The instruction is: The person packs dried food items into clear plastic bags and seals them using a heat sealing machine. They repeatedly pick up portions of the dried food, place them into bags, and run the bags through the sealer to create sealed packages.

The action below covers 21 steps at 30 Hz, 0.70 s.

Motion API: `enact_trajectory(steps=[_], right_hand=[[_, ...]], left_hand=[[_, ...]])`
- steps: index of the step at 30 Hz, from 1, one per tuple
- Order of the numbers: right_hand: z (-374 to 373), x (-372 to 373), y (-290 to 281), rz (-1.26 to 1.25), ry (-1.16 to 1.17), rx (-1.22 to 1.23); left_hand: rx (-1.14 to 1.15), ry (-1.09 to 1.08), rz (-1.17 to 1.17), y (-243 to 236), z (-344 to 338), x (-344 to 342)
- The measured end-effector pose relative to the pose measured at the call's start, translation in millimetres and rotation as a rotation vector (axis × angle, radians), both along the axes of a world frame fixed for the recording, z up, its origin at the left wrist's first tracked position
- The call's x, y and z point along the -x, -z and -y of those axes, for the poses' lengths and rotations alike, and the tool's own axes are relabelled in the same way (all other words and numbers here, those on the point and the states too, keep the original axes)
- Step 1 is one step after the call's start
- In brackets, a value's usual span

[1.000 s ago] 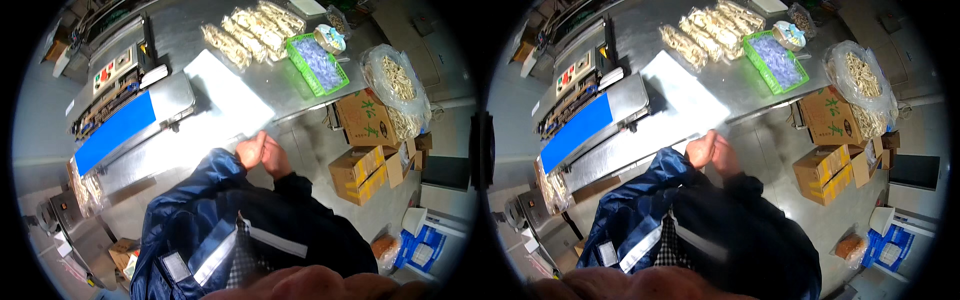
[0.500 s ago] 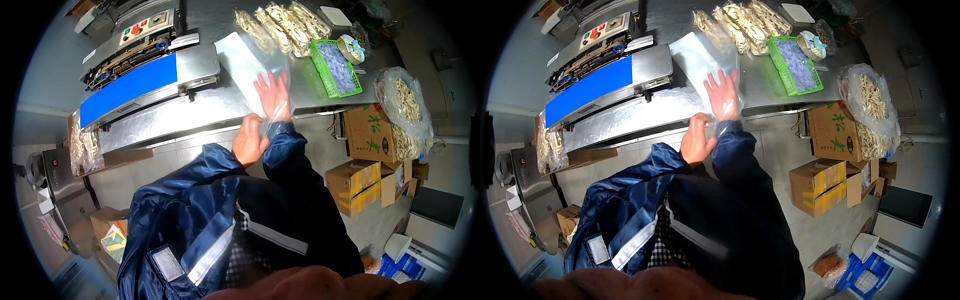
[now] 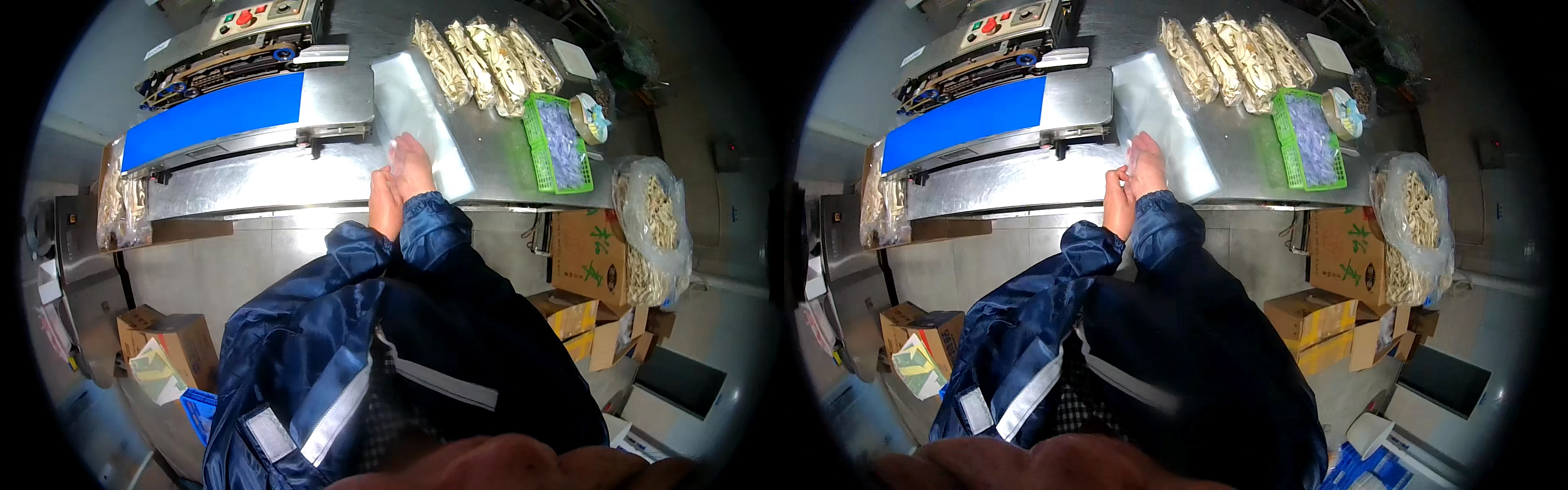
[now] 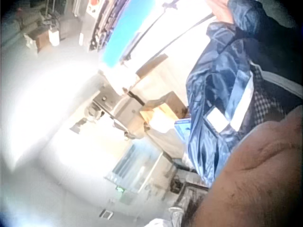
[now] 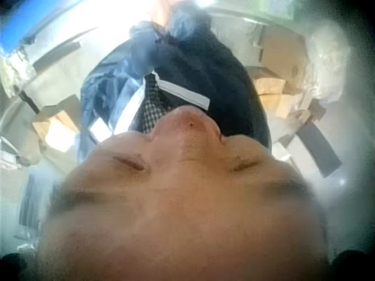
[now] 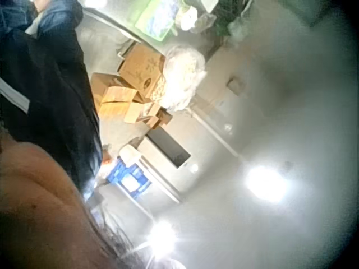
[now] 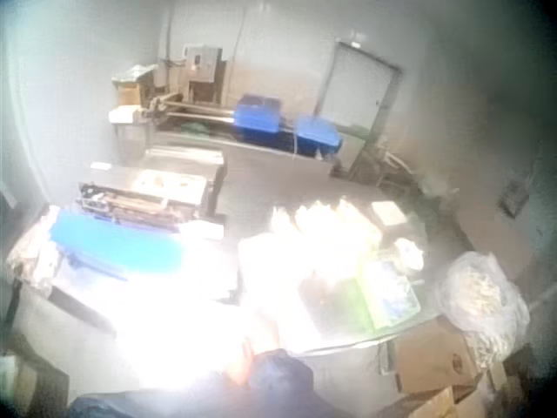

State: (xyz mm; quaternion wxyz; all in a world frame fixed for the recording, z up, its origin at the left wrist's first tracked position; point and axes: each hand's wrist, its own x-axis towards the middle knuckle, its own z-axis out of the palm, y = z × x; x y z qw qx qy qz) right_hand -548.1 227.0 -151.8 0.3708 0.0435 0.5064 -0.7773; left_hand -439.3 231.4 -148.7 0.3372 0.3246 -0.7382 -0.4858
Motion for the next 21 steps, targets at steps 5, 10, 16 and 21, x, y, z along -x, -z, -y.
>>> enact_trajectory(steps=[5, 10, 16, 21], right_hand=[[-13, 51, 12, -0.434, -0.419, -0.287], [-74, 66, 42, -1.174, -0.685, -0.451], [-80, 122, -34, -0.570, -0.963, -0.345], [-50, 145, -27, -1.038, -0.870, -0.030]], left_hand=[[-0.087, 0.027, 0.089, -2, 0, 52], [-0.043, 0.036, 0.243, 32, -14, 78], [0.114, 0.034, 0.374, -26, -24, 121], [0.093, -0.085, 0.233, -23, 2, 134]])
